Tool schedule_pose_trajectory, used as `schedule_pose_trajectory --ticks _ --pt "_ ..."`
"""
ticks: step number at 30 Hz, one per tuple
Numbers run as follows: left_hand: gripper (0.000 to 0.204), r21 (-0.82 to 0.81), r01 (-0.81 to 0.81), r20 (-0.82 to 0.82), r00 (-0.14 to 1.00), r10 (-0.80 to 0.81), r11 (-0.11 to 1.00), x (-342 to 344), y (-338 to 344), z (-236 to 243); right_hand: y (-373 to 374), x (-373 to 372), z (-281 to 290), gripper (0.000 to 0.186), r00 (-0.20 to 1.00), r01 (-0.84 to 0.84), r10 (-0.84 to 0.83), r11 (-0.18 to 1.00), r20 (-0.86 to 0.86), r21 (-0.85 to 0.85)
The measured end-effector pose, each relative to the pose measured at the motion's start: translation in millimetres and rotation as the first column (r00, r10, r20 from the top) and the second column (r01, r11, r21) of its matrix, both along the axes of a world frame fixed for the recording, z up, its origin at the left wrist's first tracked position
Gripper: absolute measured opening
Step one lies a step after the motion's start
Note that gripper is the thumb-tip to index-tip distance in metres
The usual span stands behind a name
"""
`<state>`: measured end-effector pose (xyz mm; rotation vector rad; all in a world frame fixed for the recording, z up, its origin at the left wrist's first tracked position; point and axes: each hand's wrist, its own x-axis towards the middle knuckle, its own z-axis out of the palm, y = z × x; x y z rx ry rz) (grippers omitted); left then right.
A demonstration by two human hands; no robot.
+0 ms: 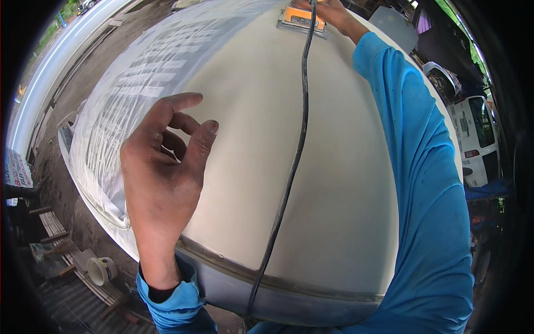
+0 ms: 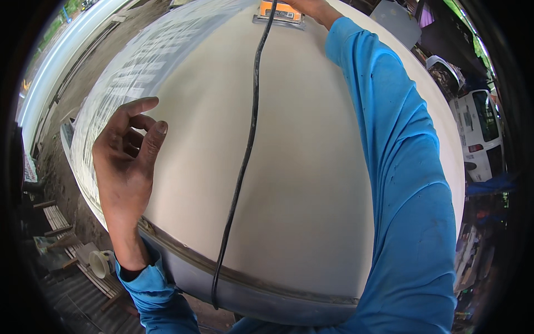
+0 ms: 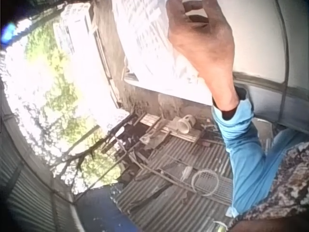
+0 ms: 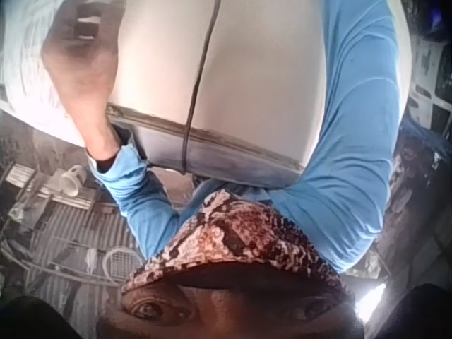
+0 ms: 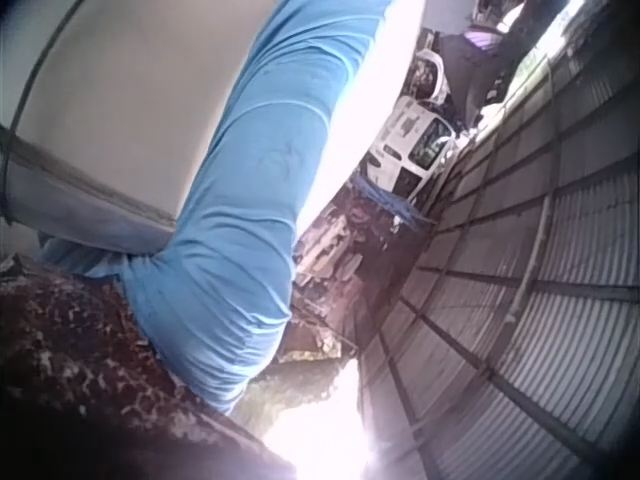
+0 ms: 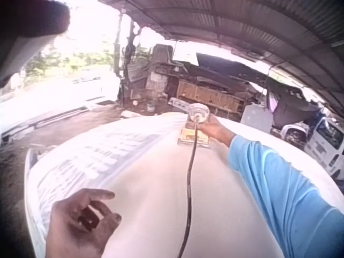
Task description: Sanding the roof of a car using an electric orbital sander in preparation for bodywork.
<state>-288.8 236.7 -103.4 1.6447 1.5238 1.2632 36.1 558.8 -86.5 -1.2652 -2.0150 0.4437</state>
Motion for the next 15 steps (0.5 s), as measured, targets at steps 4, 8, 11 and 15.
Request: schedule_pose_trajectory --ticks 4,8,11,15 --pt "0.028 0.014 0.014 0.022 1.0 -0.014 1.0 1 -1 1 16 -19 -6 0.05 1.0 -0.025 0.025 1.0 -0.018 0.008" --pt "0.028 0.042 0.006 0.024 1.0 -0.007 0.999 1 -1 -1 22 -25 -9 0.047 0.999 -0.049 0.05 0.999 -0.019 0.013" --pt "0.028 0.052 0.014 0.015 1.0 -0.014 0.999 1 -1 0 24 -26 -9 0.048 1.0 -0.011 0.011 0.999 0.004 0.034" --pt "0.029 0.022 -0.003 -0.002 1.0 0.003 1.0 3 0 0 29 -23 -12 0.048 1.0 -0.01 0.01 0.999 0.005 0.047"
